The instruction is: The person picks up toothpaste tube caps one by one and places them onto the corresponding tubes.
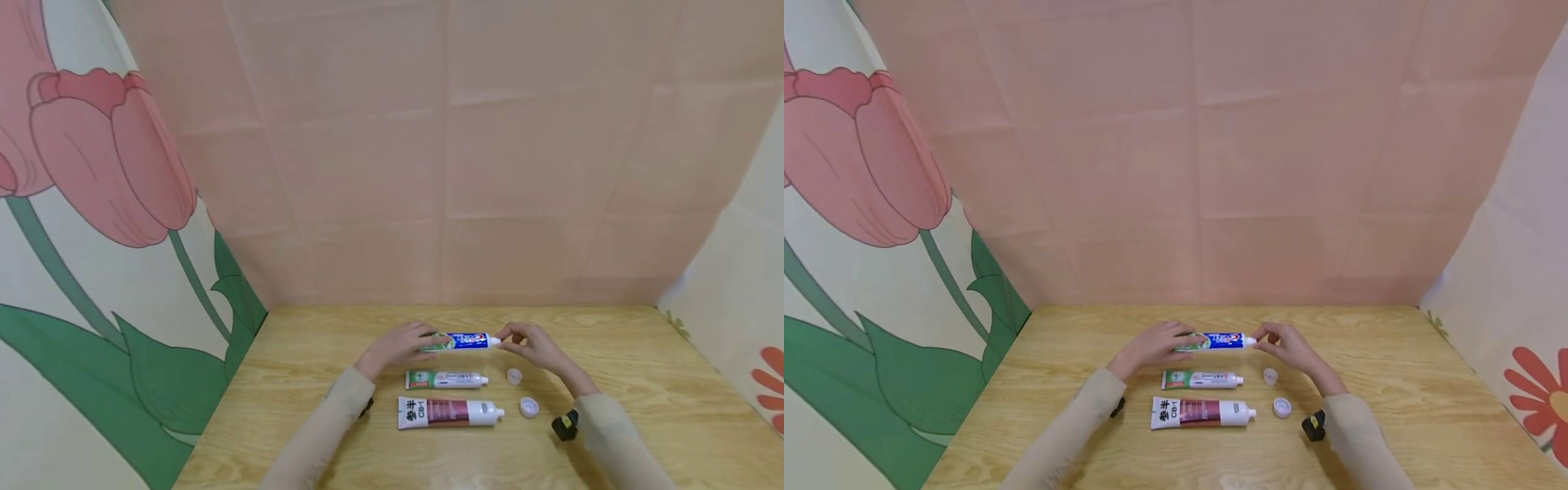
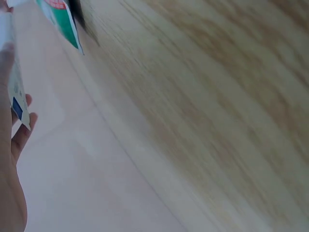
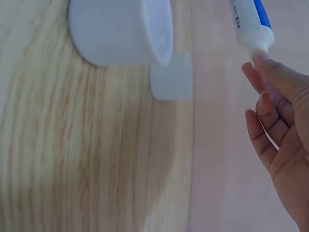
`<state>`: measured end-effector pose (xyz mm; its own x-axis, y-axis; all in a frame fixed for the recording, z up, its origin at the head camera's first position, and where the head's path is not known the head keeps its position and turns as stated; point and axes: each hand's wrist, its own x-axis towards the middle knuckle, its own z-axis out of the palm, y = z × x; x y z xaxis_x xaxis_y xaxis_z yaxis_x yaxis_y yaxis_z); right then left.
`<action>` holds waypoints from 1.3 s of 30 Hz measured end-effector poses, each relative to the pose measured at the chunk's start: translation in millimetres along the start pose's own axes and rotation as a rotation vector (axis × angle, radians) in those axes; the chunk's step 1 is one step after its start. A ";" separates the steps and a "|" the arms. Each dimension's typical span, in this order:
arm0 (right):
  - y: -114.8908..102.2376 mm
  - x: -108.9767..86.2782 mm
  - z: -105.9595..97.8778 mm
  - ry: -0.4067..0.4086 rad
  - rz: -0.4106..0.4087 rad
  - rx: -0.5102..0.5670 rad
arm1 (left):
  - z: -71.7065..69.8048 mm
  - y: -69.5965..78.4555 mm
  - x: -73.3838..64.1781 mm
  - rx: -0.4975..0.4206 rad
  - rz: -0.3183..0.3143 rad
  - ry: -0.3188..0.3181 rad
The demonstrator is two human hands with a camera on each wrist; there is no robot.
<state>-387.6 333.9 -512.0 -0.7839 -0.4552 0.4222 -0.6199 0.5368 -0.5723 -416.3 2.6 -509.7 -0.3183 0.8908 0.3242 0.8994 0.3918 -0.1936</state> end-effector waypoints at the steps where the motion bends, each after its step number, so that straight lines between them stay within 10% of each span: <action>1: 0.9 0.7 -0.1 -0.012 0.009 0.000 | 0.1 -0.2 0.3 -0.004 -0.001 0.003; 20: 26.4 7.7 9.2 -0.104 0.030 0.049 | 15.3 -4.8 2.1 -0.128 -0.160 -0.189; 39: 35.4 11.6 14.4 -0.181 0.139 0.076 | 18.3 -9.0 5.6 -0.182 -0.154 -0.243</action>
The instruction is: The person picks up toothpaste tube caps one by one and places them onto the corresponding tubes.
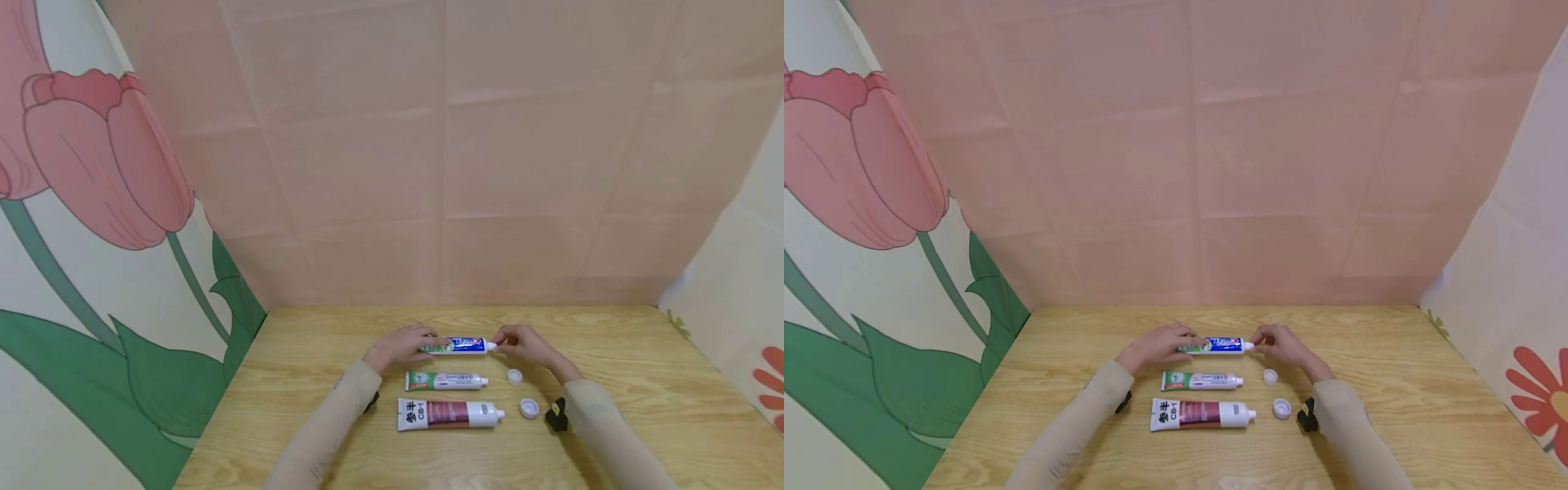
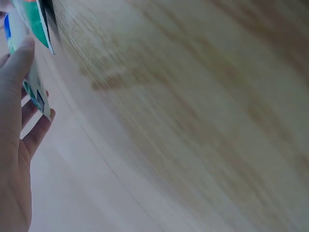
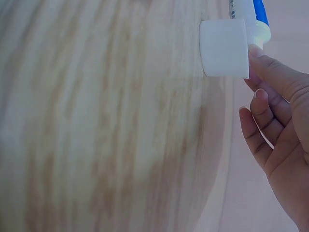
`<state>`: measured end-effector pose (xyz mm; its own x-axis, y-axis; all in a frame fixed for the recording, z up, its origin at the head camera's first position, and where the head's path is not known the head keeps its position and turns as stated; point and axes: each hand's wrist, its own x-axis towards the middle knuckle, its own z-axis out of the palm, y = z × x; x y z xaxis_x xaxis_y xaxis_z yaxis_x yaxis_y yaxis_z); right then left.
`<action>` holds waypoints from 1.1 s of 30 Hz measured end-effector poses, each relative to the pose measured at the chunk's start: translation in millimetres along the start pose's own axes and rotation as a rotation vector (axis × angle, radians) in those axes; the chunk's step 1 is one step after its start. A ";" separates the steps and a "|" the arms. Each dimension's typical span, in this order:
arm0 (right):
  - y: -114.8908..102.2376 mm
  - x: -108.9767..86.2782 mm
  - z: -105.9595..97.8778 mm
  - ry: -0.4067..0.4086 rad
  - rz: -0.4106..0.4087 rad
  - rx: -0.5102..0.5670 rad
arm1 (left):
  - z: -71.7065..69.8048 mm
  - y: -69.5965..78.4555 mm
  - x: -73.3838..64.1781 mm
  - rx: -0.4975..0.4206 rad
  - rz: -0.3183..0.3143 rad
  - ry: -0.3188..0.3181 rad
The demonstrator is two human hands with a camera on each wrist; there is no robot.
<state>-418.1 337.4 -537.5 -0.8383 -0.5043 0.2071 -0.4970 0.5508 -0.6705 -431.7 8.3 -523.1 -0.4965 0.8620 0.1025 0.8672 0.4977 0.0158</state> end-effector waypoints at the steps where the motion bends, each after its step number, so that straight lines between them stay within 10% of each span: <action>1: 0.5 0.3 0.3 -0.001 -0.001 0.001 | -0.3 0.1 -0.3 -0.002 0.000 0.000; 33: 2.1 4.9 1.8 -0.033 0.002 -0.027 | 6.1 -1.9 -1.7 -0.077 -0.022 -0.015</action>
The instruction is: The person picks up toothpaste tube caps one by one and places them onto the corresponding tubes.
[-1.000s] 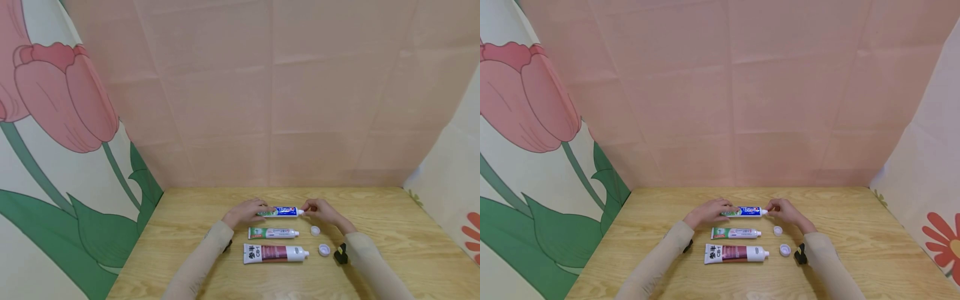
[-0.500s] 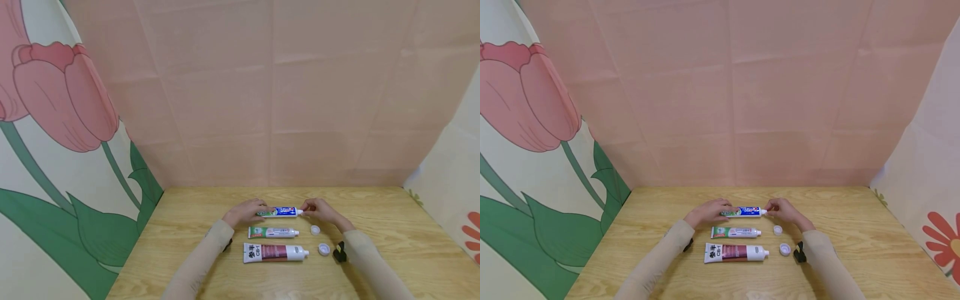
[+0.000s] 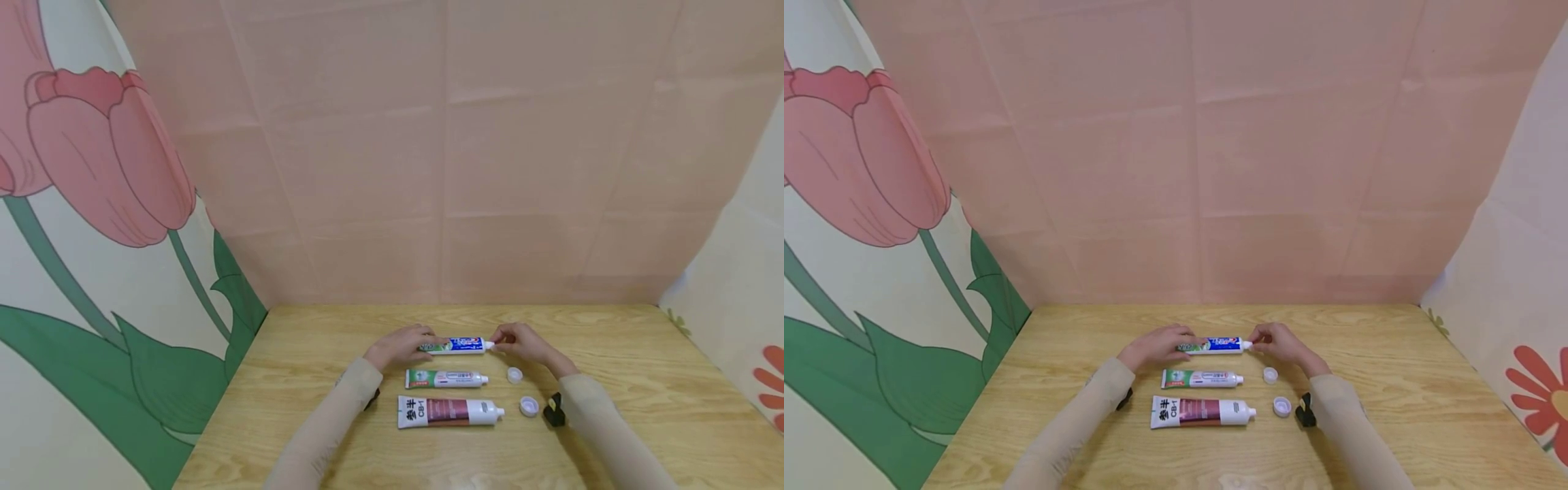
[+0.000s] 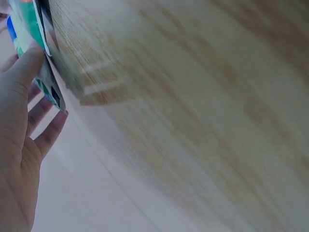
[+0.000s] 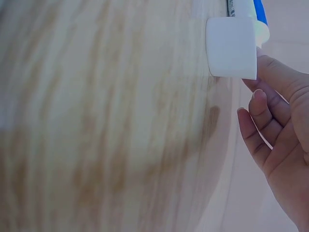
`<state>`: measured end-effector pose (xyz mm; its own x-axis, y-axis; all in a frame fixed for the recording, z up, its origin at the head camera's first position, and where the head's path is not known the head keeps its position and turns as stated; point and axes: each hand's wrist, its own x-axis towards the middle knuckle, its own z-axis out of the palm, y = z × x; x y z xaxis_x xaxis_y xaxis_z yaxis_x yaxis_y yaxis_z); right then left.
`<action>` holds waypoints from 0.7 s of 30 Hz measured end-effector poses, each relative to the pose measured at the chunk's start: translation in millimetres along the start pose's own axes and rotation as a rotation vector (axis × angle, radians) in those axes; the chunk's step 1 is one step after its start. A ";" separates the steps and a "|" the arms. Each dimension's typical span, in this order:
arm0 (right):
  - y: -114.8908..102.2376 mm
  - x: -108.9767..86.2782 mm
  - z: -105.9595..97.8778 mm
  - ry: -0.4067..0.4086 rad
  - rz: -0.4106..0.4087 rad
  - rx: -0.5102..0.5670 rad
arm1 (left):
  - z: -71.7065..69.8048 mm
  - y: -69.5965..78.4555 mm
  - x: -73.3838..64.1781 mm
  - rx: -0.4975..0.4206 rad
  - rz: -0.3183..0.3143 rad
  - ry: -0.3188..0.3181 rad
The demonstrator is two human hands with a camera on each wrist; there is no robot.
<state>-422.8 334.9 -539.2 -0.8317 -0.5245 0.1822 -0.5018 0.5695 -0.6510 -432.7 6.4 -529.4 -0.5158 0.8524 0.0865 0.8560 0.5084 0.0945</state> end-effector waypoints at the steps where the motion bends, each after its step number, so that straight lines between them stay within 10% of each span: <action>1: 0.1 0.0 0.0 -0.001 0.006 0.001 | -0.2 0.3 -0.1 -0.002 -0.007 0.000; 21: 14.3 -10.8 -1.2 0.064 0.020 0.008 | -2.9 7.3 -4.1 -0.052 -0.087 -0.005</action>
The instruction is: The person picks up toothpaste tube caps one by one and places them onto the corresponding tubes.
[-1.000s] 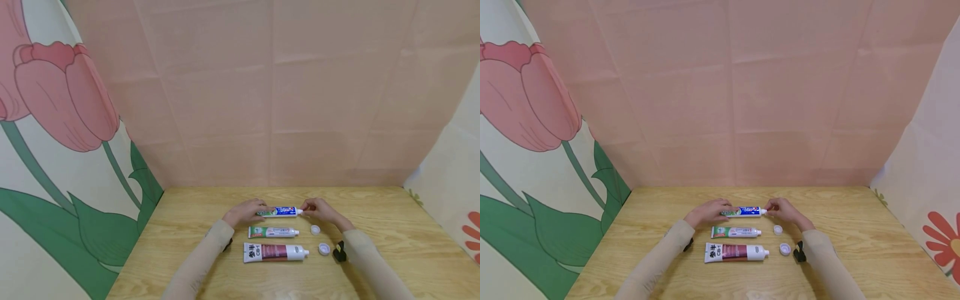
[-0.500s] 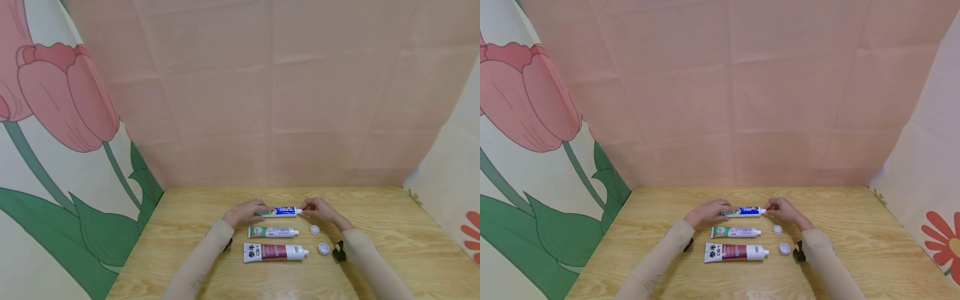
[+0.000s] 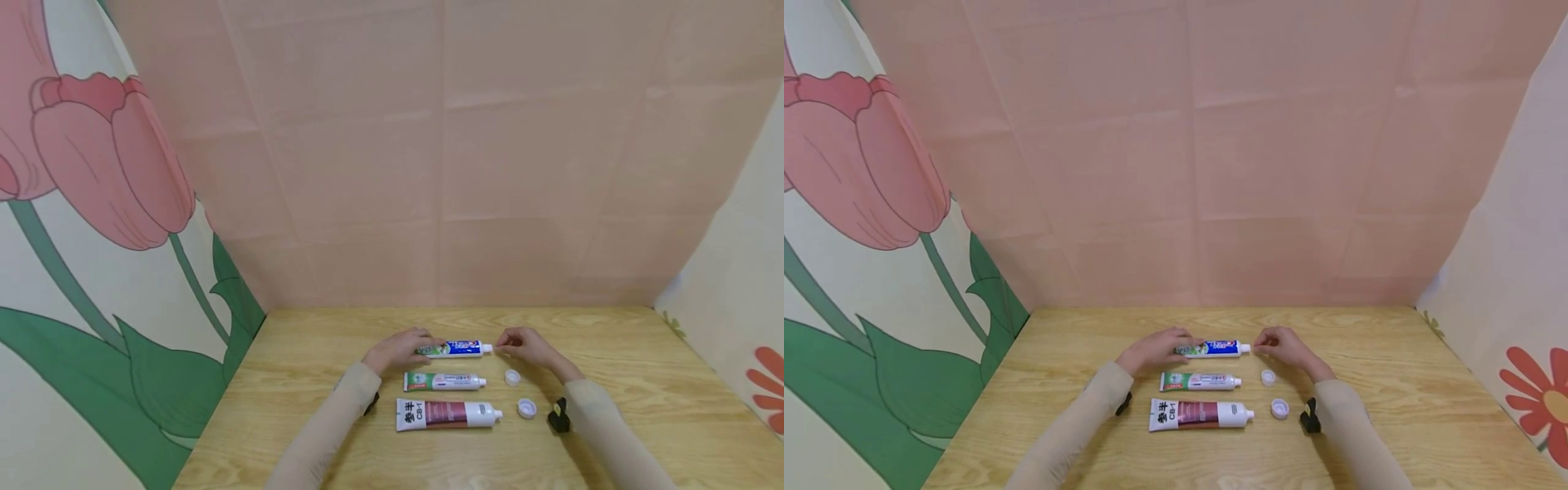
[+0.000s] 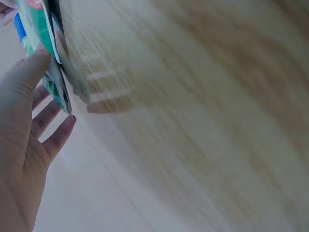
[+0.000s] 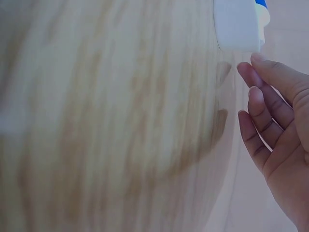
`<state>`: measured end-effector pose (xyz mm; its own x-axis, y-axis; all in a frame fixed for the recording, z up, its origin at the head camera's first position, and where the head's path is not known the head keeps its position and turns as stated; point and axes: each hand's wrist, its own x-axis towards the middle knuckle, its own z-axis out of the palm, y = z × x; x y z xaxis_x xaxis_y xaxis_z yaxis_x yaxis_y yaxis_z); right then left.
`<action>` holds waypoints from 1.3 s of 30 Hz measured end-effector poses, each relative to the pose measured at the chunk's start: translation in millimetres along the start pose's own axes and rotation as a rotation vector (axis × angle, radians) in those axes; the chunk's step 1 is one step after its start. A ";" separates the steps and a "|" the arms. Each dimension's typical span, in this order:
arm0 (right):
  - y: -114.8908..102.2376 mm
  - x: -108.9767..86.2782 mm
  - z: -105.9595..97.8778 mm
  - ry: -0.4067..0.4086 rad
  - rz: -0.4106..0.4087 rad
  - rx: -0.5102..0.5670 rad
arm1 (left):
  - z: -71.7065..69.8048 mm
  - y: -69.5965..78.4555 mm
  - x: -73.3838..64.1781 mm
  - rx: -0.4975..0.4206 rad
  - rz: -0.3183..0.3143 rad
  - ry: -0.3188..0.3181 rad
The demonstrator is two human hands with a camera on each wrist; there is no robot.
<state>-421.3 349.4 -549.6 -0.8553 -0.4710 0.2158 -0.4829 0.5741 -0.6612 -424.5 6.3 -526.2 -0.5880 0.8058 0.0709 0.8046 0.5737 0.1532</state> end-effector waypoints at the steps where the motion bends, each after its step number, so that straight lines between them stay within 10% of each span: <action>1: 1.0 -0.1 -0.5 -0.002 0.002 0.004 | -0.3 0.2 -0.7 0.001 -0.006 -0.002; 13: -28.6 -7.5 -9.2 -0.043 0.011 0.015 | -1.1 1.7 -5.3 0.001 -0.027 0.016; 39: -15.9 -24.5 -7.1 -0.073 -0.061 0.018 | -4.0 14.5 -22.7 -0.038 -0.059 0.093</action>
<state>-394.0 356.6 -539.3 -0.8081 -0.5526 0.2041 -0.5301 0.5310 -0.6610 -399.8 -4.3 -521.6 -0.6406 0.7527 0.1517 0.7658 0.6120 0.1973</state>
